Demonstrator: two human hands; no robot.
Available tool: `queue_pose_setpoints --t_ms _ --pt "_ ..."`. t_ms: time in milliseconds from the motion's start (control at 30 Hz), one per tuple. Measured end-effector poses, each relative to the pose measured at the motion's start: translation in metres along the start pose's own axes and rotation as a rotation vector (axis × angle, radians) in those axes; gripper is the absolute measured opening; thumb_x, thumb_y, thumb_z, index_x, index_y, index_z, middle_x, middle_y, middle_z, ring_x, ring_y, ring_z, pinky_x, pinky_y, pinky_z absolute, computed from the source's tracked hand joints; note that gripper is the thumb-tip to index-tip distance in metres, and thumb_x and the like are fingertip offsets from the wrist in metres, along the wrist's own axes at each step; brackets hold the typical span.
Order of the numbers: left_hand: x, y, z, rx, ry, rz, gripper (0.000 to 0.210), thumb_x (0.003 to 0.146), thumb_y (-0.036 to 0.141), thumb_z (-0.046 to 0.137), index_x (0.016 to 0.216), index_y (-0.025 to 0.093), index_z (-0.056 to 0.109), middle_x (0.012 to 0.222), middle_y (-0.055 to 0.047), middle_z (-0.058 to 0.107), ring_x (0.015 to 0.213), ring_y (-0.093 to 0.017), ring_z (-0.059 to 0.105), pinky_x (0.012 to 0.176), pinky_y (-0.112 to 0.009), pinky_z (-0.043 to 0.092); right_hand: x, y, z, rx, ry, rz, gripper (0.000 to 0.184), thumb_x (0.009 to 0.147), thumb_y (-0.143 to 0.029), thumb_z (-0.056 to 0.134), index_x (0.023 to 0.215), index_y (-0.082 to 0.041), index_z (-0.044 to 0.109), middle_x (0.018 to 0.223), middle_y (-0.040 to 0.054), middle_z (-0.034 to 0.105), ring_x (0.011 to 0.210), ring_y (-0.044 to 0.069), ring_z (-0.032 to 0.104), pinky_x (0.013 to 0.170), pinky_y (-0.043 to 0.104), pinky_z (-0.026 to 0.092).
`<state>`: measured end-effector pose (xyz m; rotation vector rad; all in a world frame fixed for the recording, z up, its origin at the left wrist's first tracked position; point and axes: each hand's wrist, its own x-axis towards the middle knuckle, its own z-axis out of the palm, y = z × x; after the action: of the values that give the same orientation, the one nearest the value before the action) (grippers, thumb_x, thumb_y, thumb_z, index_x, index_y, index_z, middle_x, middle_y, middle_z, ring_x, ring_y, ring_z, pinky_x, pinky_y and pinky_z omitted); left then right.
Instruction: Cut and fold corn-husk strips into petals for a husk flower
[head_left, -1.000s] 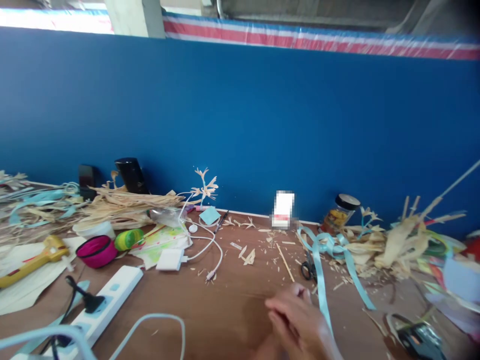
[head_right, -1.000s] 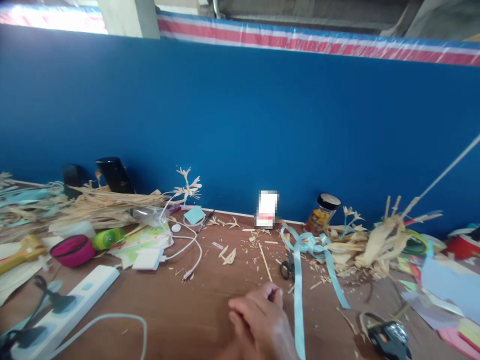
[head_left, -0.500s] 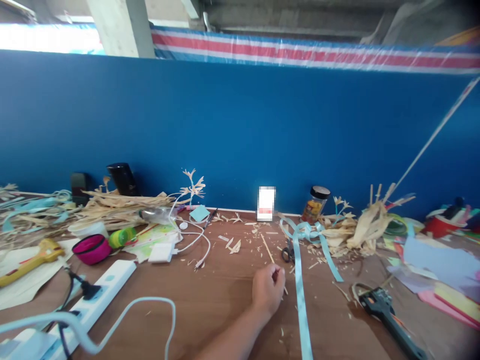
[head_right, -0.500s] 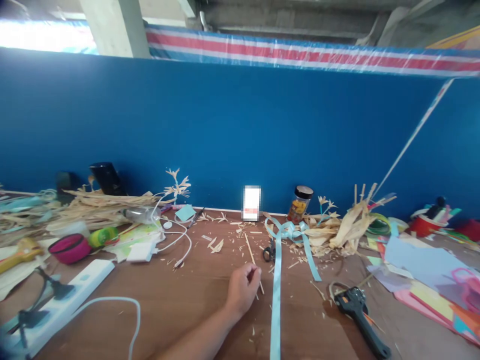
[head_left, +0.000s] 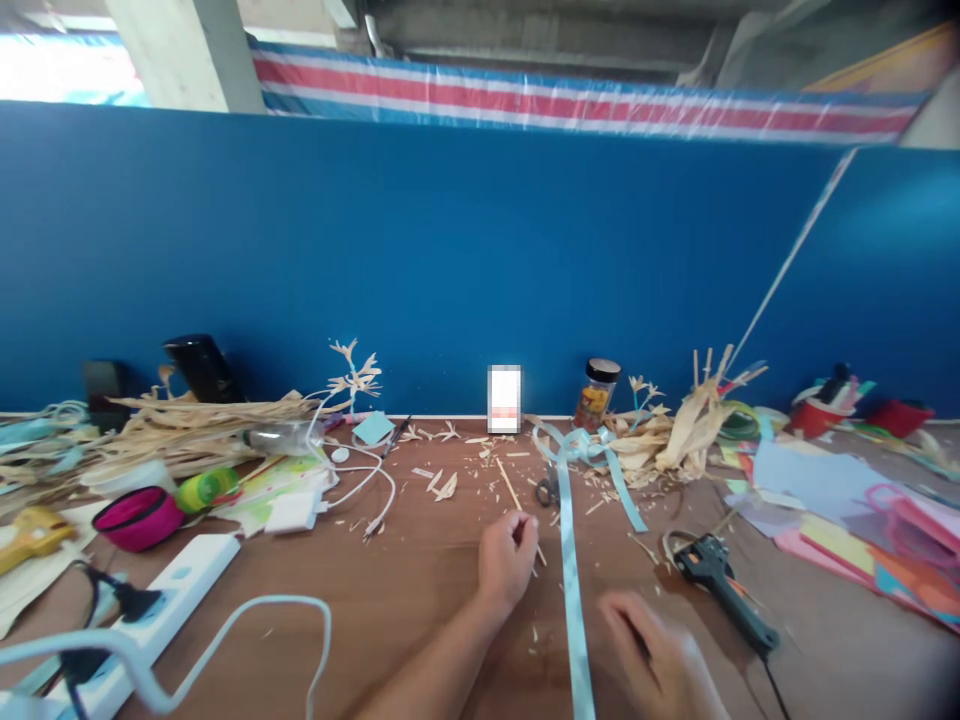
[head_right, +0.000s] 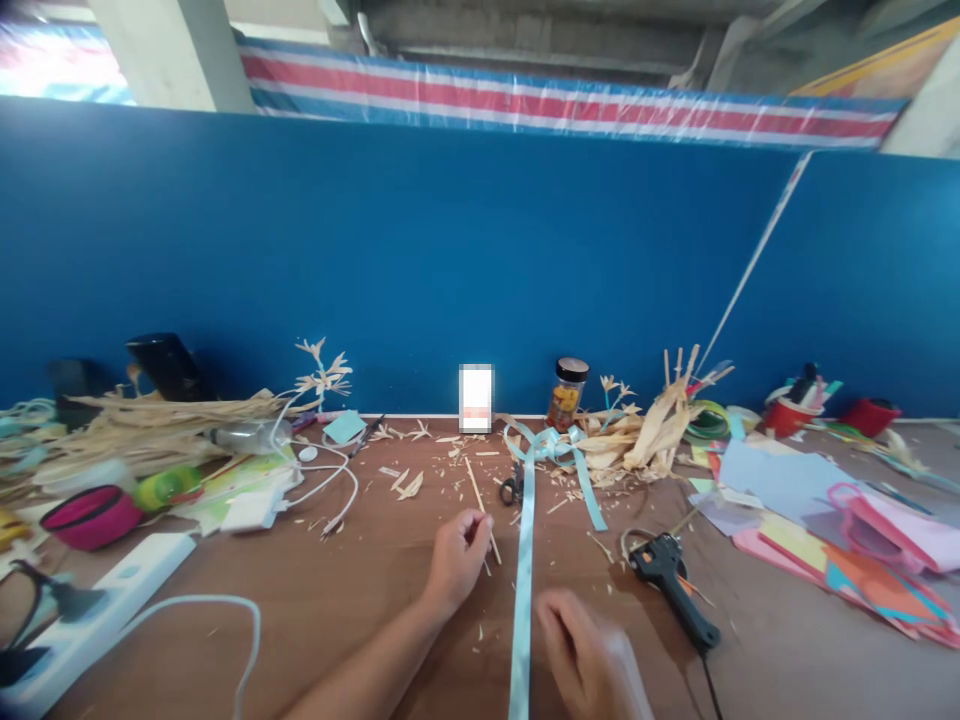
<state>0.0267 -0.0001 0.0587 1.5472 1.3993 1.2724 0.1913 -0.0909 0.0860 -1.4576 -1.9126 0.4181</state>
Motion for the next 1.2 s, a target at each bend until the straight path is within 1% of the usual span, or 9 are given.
queue_pose_setpoints --t_ms 133,233,300,467,600,733,900,1067,1200 --pt "-0.001 0.001 -0.002 -0.085 -0.003 0.007 0.030 0.078 0.038 0.041 0.065 0.016 0.055 0.050 0.002 0.053 0.048 -0.011 0.049 0.048 -0.019 0.035 0.089 -0.026 0.013 0.224 0.048 0.030 0.023 0.084 -0.033 0.036 0.085 -0.020 0.055 0.076 0.0031 0.061 0.069 0.015 0.057 0.067 0.023 0.044" --pt "-0.001 0.000 -0.005 -0.130 0.008 0.011 0.029 0.077 0.038 0.041 0.064 0.016 0.054 0.050 0.002 0.051 0.048 -0.011 0.048 0.049 -0.020 0.036 0.135 -0.022 0.045 0.364 0.040 0.117 0.029 0.084 -0.034 0.031 0.090 -0.017 0.053 0.068 0.0023 0.058 0.058 0.013 0.054 0.054 0.022 0.044" --pt "-0.001 -0.001 -0.007 -0.145 0.013 0.013 0.028 0.077 0.037 0.042 0.065 0.016 0.055 0.050 0.003 0.050 0.049 -0.011 0.047 0.049 -0.020 0.036 0.146 -0.014 0.067 0.394 0.032 0.143 0.033 0.085 -0.035 0.025 0.092 -0.016 0.051 0.067 0.0023 0.057 0.054 0.012 0.053 0.049 0.021 0.043" --pt "-0.001 0.000 -0.009 -0.152 0.019 0.005 0.028 0.076 0.037 0.043 0.068 0.015 0.057 0.051 0.002 0.052 0.048 -0.012 0.047 0.048 -0.020 0.036 0.137 -0.001 0.090 0.409 0.003 0.143 0.035 0.086 -0.035 0.021 0.091 -0.015 0.050 0.066 0.0014 0.056 0.052 0.011 0.052 0.046 0.020 0.042" --pt "-0.001 0.003 -0.009 -0.155 0.030 -0.002 0.028 0.077 0.038 0.043 0.069 0.015 0.057 0.052 0.001 0.052 0.049 -0.012 0.047 0.049 -0.021 0.037 0.135 -0.004 0.085 0.315 -0.012 0.116 0.032 0.086 -0.030 0.023 0.092 -0.016 0.051 0.069 0.0019 0.058 0.056 0.012 0.054 0.051 0.021 0.044" --pt "0.001 -0.001 -0.007 -0.156 0.051 -0.001 0.028 0.077 0.038 0.043 0.066 0.016 0.056 0.053 0.001 0.052 0.051 -0.013 0.047 0.050 -0.021 0.037 0.132 -0.007 0.076 0.120 0.001 0.089 0.021 0.083 -0.024 0.036 0.091 -0.019 0.054 0.086 0.0031 0.060 0.076 0.014 0.055 0.068 0.023 0.041" --pt "0.003 -0.009 -0.006 -0.220 0.202 -0.115 0.031 0.077 0.040 0.044 0.087 0.014 0.057 0.060 -0.001 0.057 0.055 -0.015 0.052 0.052 -0.024 0.041 0.123 -0.003 0.074 -0.124 -0.049 0.087 0.013 0.079 -0.025 0.045 0.087 -0.020 0.055 0.088 0.0040 0.057 0.082 0.017 0.052 0.071 0.024 0.036" --pt "0.001 -0.003 -0.005 -0.194 0.138 -0.087 0.028 0.078 0.037 0.044 0.085 0.015 0.059 0.065 -0.004 0.061 0.060 -0.016 0.056 0.058 -0.025 0.044 0.123 0.002 0.078 -0.273 -0.123 0.090 0.015 0.082 -0.021 0.042 0.081 -0.020 0.056 0.080 0.0040 0.056 0.073 0.016 0.053 0.062 0.022 0.034" --pt "0.001 0.000 -0.005 -0.158 0.106 -0.102 0.026 0.079 0.035 0.043 0.087 0.015 0.058 0.067 -0.004 0.061 0.060 -0.015 0.056 0.060 -0.026 0.045 0.125 0.009 0.080 -0.348 -0.102 0.085 0.019 0.085 -0.020 0.037 0.085 -0.021 0.056 0.081 0.0041 0.056 0.074 0.015 0.053 0.062 0.021 0.034"
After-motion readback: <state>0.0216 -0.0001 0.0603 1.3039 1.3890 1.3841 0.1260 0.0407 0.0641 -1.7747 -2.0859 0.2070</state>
